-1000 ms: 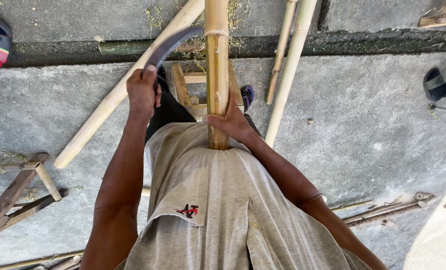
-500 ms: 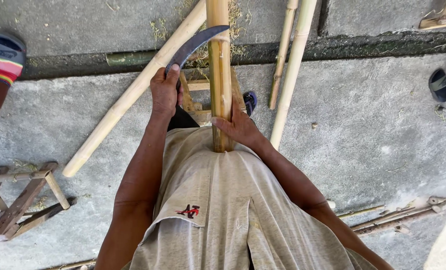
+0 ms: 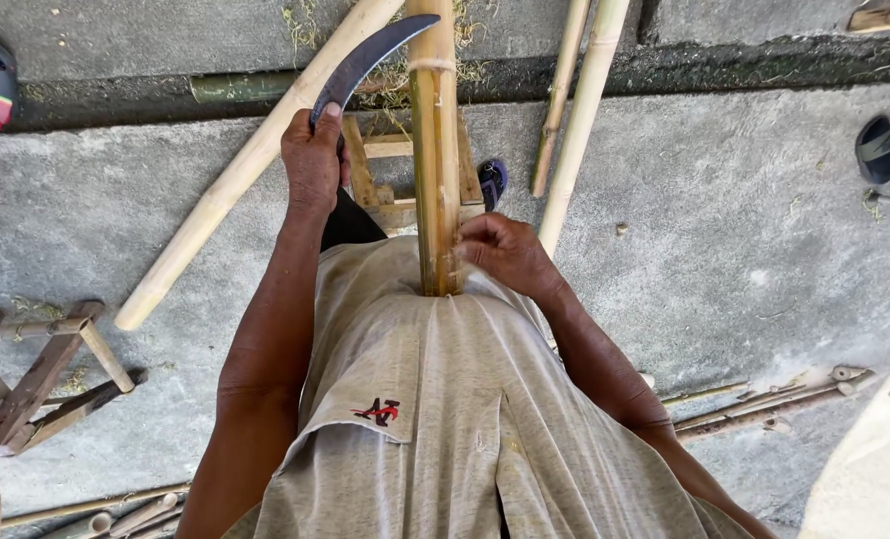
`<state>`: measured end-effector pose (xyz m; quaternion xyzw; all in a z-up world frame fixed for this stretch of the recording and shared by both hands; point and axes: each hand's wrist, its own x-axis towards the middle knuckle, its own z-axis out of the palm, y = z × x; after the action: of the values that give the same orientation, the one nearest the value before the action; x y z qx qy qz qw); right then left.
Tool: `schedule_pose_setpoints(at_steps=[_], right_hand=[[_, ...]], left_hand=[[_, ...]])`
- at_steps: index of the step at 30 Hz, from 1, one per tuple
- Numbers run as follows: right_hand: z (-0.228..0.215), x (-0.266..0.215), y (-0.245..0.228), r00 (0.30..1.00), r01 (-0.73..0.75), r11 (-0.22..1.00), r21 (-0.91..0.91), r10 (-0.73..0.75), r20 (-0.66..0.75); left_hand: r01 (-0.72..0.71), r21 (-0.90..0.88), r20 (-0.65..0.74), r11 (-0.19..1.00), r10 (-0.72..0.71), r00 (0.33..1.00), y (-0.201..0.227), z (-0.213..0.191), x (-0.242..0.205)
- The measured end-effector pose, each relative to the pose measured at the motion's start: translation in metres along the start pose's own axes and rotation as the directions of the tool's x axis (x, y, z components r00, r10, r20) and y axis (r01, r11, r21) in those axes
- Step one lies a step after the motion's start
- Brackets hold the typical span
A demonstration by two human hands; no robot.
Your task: Scraping the outer green layer of a bamboo pole using a hand-held curved blade.
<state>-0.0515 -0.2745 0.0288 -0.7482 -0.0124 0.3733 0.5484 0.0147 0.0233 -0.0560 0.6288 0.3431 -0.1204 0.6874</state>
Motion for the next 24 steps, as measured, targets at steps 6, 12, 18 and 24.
schedule_pose_setpoints(at_steps=[6,12,18,24], right_hand=[[0.005,-0.006,-0.002,0.998,-0.024,0.993,-0.117,0.032,0.062],[-0.010,0.000,0.035,0.985,-0.022,0.972,-0.236,0.062,0.164],[-0.091,0.071,0.036,0.941,-0.239,0.802,-0.547,0.051,-0.336],[-0.083,0.163,-0.051,0.867,0.170,0.631,-0.757,-0.461,-0.190]], left_hand=[[-0.032,0.039,0.043,0.999,0.030,0.999,0.003,0.012,-0.007],[-0.045,0.008,0.036,0.999,0.045,0.998,0.007,0.011,-0.005],[-0.182,0.154,0.101,0.971,0.168,0.981,0.001,0.014,0.007],[-0.539,0.554,0.357,0.635,0.404,0.842,0.011,0.033,0.037]])
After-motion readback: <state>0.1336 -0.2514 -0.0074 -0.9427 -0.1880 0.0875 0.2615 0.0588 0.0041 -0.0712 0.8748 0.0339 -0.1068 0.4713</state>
